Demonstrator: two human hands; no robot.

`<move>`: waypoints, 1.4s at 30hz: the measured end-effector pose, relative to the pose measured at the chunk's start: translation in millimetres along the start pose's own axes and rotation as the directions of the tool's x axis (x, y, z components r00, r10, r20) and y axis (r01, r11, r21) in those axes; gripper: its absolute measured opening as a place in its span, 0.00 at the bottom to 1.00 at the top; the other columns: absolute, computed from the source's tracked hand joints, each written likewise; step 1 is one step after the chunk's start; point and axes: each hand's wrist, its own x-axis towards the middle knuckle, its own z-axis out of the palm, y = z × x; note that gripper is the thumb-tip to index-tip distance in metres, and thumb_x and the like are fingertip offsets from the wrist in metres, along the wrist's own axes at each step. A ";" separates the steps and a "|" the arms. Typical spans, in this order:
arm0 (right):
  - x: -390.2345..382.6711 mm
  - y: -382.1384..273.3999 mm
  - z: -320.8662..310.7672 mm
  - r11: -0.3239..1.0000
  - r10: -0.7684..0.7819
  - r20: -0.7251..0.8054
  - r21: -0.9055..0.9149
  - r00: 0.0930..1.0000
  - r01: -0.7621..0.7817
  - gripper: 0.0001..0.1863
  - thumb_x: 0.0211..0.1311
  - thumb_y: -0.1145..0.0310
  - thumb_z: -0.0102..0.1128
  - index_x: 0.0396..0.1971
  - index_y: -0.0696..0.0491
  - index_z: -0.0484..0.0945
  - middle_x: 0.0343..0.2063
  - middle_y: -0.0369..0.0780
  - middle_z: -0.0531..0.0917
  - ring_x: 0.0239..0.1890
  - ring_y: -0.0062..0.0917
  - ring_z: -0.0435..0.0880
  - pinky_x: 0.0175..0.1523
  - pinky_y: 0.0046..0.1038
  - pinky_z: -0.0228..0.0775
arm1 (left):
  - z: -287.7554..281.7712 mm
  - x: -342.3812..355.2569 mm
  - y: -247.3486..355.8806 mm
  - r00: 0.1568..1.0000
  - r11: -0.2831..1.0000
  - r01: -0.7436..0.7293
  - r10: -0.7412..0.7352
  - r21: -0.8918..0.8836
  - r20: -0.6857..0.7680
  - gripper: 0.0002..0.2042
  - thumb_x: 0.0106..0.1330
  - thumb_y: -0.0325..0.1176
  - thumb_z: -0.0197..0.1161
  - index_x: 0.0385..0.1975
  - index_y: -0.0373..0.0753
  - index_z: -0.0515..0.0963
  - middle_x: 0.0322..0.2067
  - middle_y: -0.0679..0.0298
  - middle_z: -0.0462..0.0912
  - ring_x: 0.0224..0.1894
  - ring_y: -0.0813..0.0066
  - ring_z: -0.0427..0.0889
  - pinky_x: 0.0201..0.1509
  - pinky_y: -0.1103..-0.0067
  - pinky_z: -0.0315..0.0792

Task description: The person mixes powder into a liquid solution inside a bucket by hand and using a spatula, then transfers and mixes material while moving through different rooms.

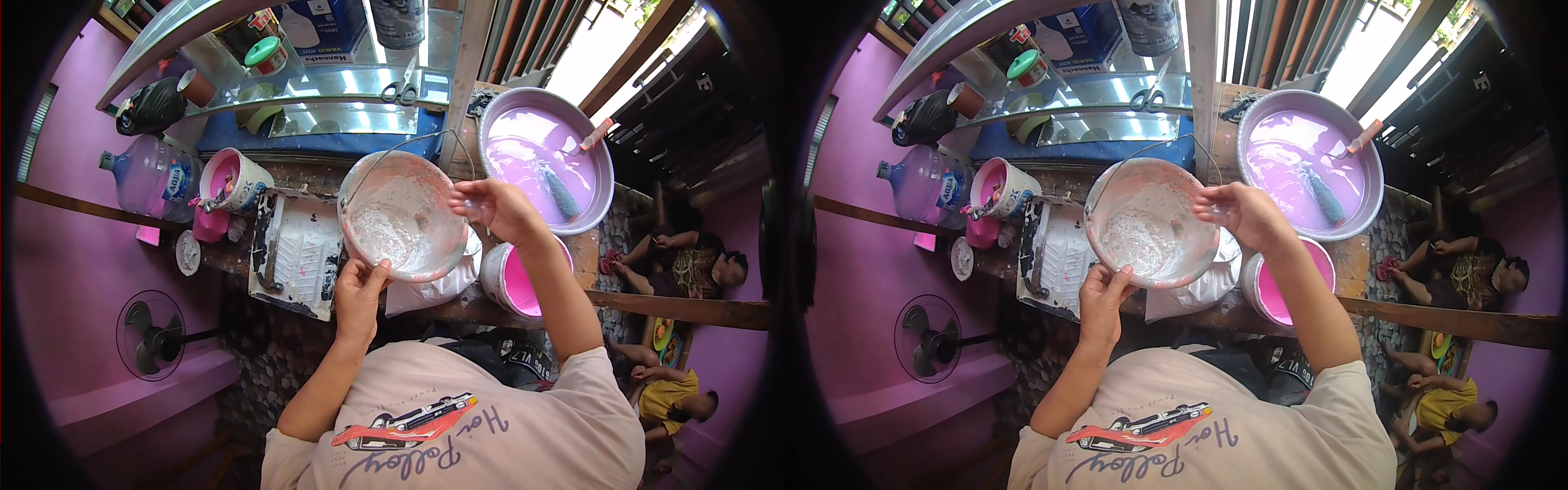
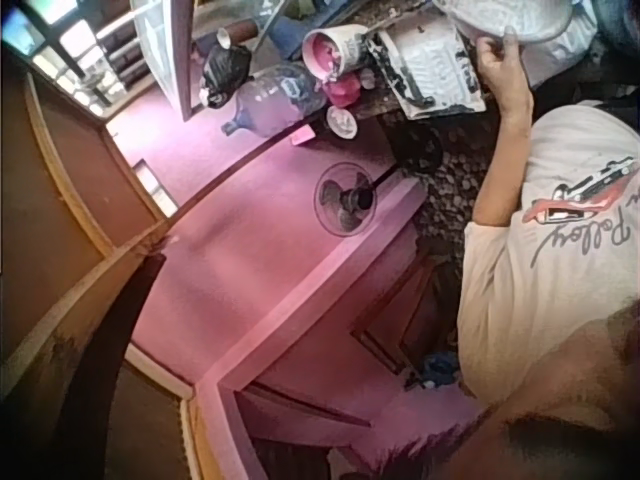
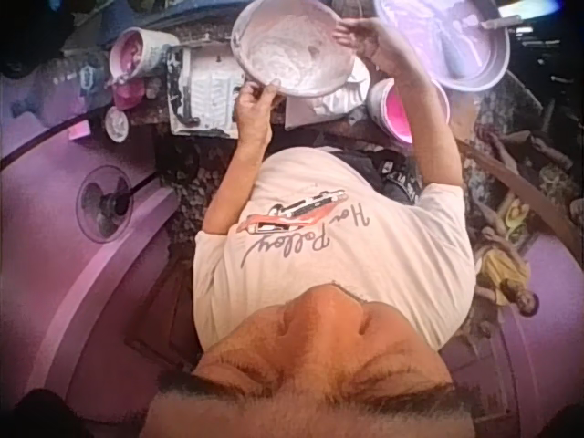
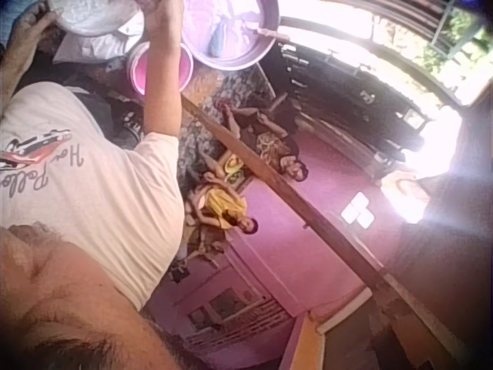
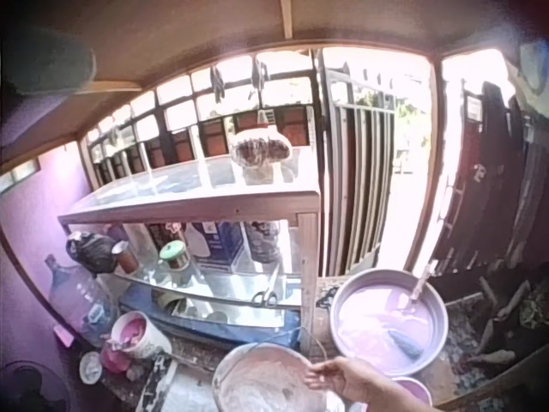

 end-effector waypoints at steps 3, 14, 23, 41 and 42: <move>9.5 28.1 25.4 0.938 -0.040 0.041 -0.342 0.998 0.052 0.19 0.70 0.69 0.46 0.49 0.70 0.74 0.46 0.51 0.81 0.48 0.33 0.82 0.59 0.30 0.73 | 0.2 -1.4 0.0 1.000 1.000 -0.010 0.010 -0.001 0.011 0.06 0.65 0.29 0.64 0.34 0.37 0.73 0.34 0.64 0.80 0.37 0.80 0.80 0.45 0.81 0.78; -1.2 47.0 75.5 0.376 -0.080 0.283 -0.880 0.956 0.291 0.20 0.72 0.63 0.47 0.53 0.63 0.76 0.47 0.48 0.82 0.51 0.30 0.79 0.58 0.29 0.67 | -26.6 -13.4 12.5 1.000 0.999 -0.024 0.023 -0.040 -0.004 0.05 0.65 0.27 0.63 0.34 0.37 0.73 0.34 0.65 0.80 0.34 0.81 0.80 0.41 0.82 0.78; -22.9 59.6 128.7 0.297 -0.305 0.328 -0.859 0.894 0.416 0.18 0.69 0.62 0.54 0.52 0.58 0.76 0.48 0.45 0.81 0.51 0.31 0.79 0.59 0.30 0.67 | -71.5 -14.1 29.2 0.999 0.998 -0.050 0.050 -0.048 -0.011 0.05 0.65 0.27 0.63 0.34 0.37 0.73 0.33 0.64 0.80 0.34 0.80 0.81 0.38 0.81 0.79; 58.6 273.7 81.2 -0.153 -0.394 0.071 -0.988 0.916 0.011 0.19 0.59 0.65 0.57 0.43 0.63 0.67 0.38 0.57 0.78 0.41 0.53 0.81 0.46 0.45 0.75 | -250.0 -62.4 94.4 0.870 0.870 -0.356 0.442 0.341 -0.217 0.07 0.69 0.29 0.59 0.31 0.32 0.71 0.28 0.70 0.75 0.31 0.87 0.70 0.35 0.84 0.67; 61.3 288.8 83.0 -0.215 -0.386 0.071 -0.976 0.920 -0.015 0.20 0.59 0.64 0.57 0.44 0.63 0.67 0.39 0.57 0.78 0.41 0.52 0.81 0.46 0.44 0.76 | -257.3 -69.5 96.1 0.864 0.869 -0.352 0.444 0.347 -0.236 0.07 0.69 0.29 0.59 0.31 0.32 0.71 0.28 0.70 0.75 0.31 0.87 0.70 0.35 0.84 0.67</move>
